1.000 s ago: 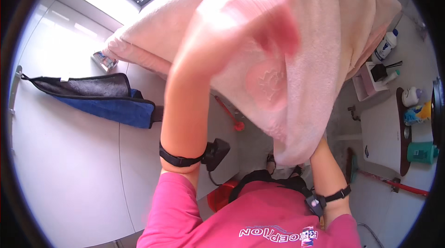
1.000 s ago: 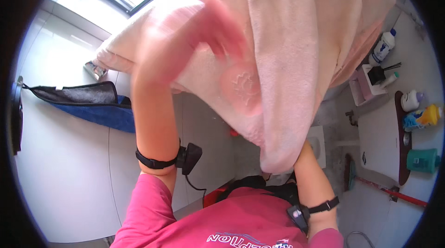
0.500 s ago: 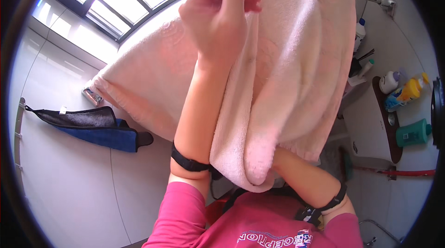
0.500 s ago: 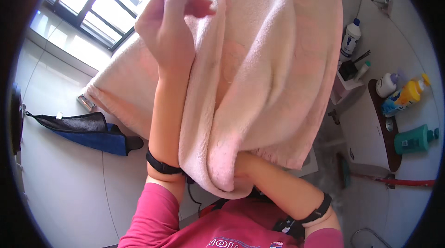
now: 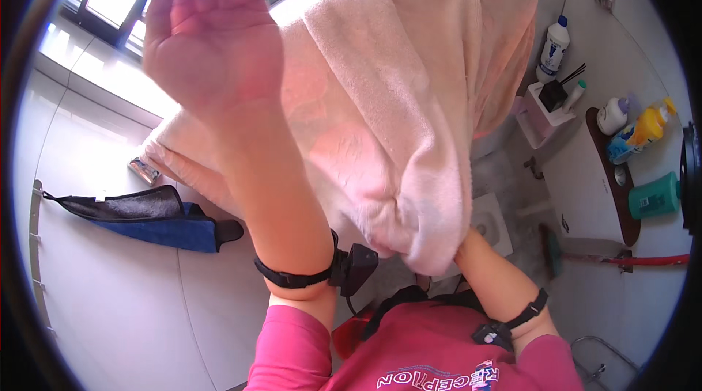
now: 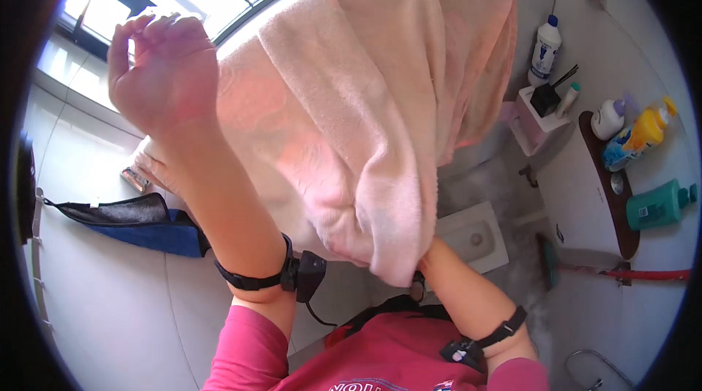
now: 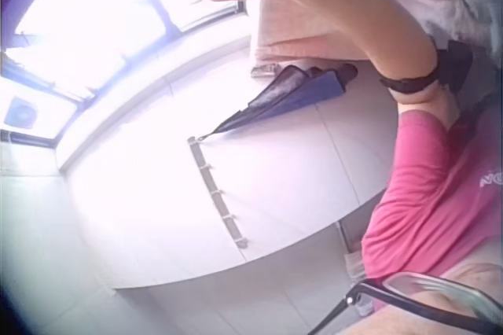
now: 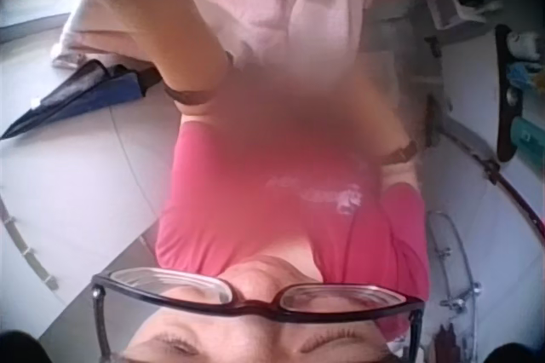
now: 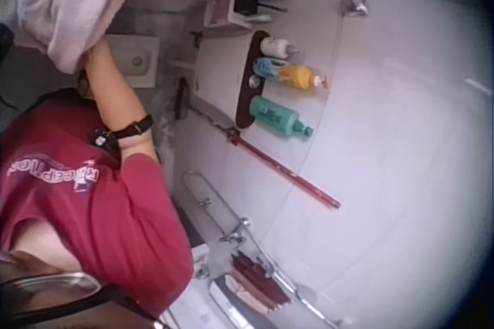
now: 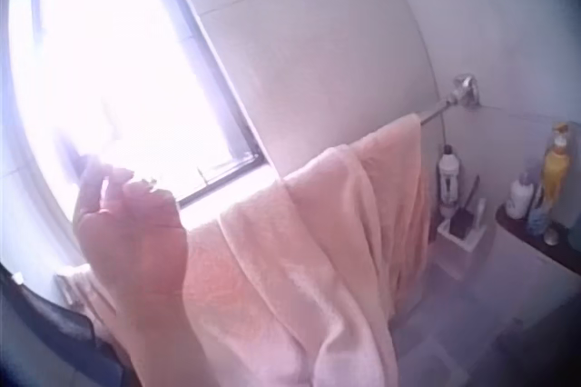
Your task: Hand-washing laundry in a large metal bowl on the bathroom floor and rinsing the floor/walls.
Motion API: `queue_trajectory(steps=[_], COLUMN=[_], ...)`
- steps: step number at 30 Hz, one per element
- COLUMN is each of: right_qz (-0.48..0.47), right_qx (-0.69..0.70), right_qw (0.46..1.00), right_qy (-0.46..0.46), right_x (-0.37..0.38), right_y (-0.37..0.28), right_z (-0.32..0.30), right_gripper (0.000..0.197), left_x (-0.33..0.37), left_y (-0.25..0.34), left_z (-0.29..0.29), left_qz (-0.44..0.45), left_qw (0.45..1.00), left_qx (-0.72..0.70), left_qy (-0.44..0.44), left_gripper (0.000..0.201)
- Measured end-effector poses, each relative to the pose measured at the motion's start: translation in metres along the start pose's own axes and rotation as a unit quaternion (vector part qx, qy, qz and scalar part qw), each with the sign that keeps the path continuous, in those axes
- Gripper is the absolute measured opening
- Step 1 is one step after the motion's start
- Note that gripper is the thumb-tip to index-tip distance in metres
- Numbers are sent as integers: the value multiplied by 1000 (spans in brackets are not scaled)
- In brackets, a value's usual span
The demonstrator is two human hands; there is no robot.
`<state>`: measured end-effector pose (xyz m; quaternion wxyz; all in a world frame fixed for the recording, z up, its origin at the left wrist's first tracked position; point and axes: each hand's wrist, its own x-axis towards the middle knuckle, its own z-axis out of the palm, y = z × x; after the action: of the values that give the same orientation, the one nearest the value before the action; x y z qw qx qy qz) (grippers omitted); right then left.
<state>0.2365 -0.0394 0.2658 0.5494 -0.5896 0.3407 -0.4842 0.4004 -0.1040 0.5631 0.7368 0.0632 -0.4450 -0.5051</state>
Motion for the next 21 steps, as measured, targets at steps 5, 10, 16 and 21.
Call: queue_trajectory(steps=[5,10,16,21], right_qz=[4,-39,-80,-105], right_qx=[-5,-29,-37,-27], right_qw=[1000,999,996,994], right_qy=[4,-21,-1,27], right_x=[-29,-53,-15,15], right_y=[-4,-29,-25,-30], right_z=[-2,21,29,24], right_gripper=[47,47,48,49], left_x=[-10,-6,-8,-21], left_y=[5,-3,-34,-73], left_z=[9,15,35,22], left_qz=[20,51,163,49], left_qw=[1000,996,972,993], left_qx=[-2,67,168,-48], left_qy=[2,-27,-1,98], left_gripper=[23,16,16,16])
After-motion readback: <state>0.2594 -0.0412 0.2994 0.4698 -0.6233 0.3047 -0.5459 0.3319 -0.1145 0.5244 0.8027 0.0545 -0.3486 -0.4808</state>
